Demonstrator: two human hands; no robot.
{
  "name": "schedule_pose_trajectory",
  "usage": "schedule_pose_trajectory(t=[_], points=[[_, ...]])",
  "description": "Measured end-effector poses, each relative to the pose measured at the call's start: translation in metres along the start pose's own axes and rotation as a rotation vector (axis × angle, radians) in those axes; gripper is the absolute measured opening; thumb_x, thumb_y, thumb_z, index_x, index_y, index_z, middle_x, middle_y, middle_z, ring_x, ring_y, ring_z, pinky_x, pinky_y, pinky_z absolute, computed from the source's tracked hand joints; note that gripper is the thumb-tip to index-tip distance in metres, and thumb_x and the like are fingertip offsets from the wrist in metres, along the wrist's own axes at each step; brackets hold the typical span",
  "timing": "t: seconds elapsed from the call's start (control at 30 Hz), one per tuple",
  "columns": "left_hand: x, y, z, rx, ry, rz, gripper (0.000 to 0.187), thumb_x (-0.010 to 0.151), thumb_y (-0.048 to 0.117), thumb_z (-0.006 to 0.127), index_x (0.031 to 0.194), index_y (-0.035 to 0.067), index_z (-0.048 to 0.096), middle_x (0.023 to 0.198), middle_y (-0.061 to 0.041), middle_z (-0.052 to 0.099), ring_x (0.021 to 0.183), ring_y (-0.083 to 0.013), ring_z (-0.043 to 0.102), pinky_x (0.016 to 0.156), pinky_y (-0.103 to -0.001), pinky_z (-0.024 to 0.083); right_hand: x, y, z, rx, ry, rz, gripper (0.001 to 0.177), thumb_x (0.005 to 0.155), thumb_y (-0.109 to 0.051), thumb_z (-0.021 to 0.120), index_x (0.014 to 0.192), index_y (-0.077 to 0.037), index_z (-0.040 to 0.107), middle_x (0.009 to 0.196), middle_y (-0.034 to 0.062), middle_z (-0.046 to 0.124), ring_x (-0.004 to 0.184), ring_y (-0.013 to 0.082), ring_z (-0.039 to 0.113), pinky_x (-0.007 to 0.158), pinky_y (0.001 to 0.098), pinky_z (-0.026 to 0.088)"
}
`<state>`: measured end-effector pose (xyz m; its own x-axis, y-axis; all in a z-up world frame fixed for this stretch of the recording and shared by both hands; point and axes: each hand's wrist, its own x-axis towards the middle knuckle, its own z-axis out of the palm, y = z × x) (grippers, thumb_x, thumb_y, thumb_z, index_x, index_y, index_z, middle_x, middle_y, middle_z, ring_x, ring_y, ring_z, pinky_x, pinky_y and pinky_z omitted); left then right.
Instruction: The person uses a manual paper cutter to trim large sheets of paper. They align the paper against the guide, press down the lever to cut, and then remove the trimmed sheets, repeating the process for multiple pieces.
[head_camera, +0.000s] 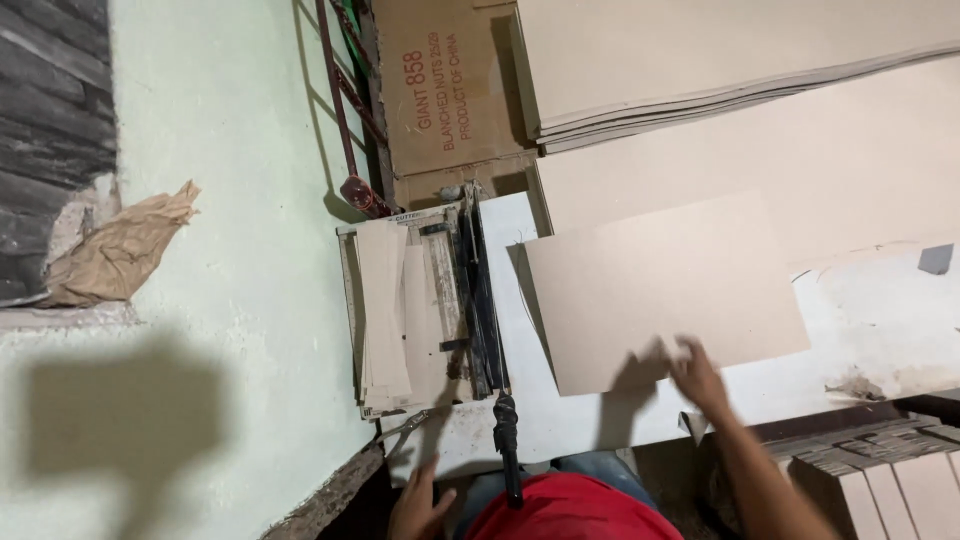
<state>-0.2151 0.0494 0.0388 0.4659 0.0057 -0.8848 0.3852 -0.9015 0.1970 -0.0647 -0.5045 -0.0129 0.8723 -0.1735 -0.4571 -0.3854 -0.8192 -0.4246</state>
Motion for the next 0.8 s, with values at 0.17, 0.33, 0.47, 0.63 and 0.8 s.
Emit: schedule_pose_trajectory(t=[0.17,0.33,0.47,0.63,0.8], points=[[-0.004,-0.030,-0.003,-0.104,-0.128,-0.023,0.106,0.074,0.091,0.039,0.161,0.033,0.025,0.165,-0.002,0.034,0.149,-0.0281,0.040,0.116,-0.048,0.038,-0.070,-0.038,0.036,1.372,0.062,0.893,0.089,0.093,-0.035,0.070,0.159,-0.009,0.016,0.135,0.0264,0.056,0.114,0.0424,0.063,0.094,0.0533,0.056],[-0.014,-0.019,-0.034,-0.028,-0.125,-0.050,0.073,0.099,0.055,0.057,0.161,0.029,0.028,0.156,-0.003,0.048,0.140,-0.0279,0.051,0.107,-0.042,0.048,-0.046,-0.031,0.071,1.540,0.061,0.691,0.061,0.092,-0.035,0.076,0.126,-0.015,0.030,0.095,0.0134,0.065,0.071,0.0189,0.058,0.058,0.0329,0.042],[-0.043,0.027,-0.082,-0.017,-0.138,-0.052,0.066,0.103,0.050,0.053,0.161,0.031,0.028,0.159,0.000,0.044,0.140,-0.0269,0.052,0.108,-0.042,0.051,-0.067,-0.080,0.047,1.545,0.002,0.707,0.018,0.103,-0.020,0.065,0.106,-0.008,0.052,0.096,0.0127,0.066,0.076,0.0172,0.057,0.068,0.0300,0.047],[-0.047,0.052,-0.103,-0.007,-0.076,0.057,0.062,0.103,0.049,0.052,0.159,0.031,0.033,0.162,0.000,0.039,0.149,-0.0259,0.038,0.115,-0.045,0.042,-0.120,-0.111,0.077,1.526,-0.015,0.657,0.019,0.102,-0.020,0.066,0.103,-0.009,0.050,0.086,0.0123,0.062,0.074,0.0224,0.057,0.066,0.0347,0.049],[-0.043,0.068,-0.116,0.085,-0.149,0.139,0.061,0.105,0.048,0.048,0.160,0.028,0.033,0.163,-0.001,0.035,0.147,-0.0263,0.039,0.111,-0.045,0.044,-0.140,-0.138,0.098,1.439,0.003,0.610,0.021,0.097,-0.016,0.072,0.099,-0.003,0.056,0.094,0.0204,0.069,0.086,0.0297,0.070,0.076,0.0392,0.059]])
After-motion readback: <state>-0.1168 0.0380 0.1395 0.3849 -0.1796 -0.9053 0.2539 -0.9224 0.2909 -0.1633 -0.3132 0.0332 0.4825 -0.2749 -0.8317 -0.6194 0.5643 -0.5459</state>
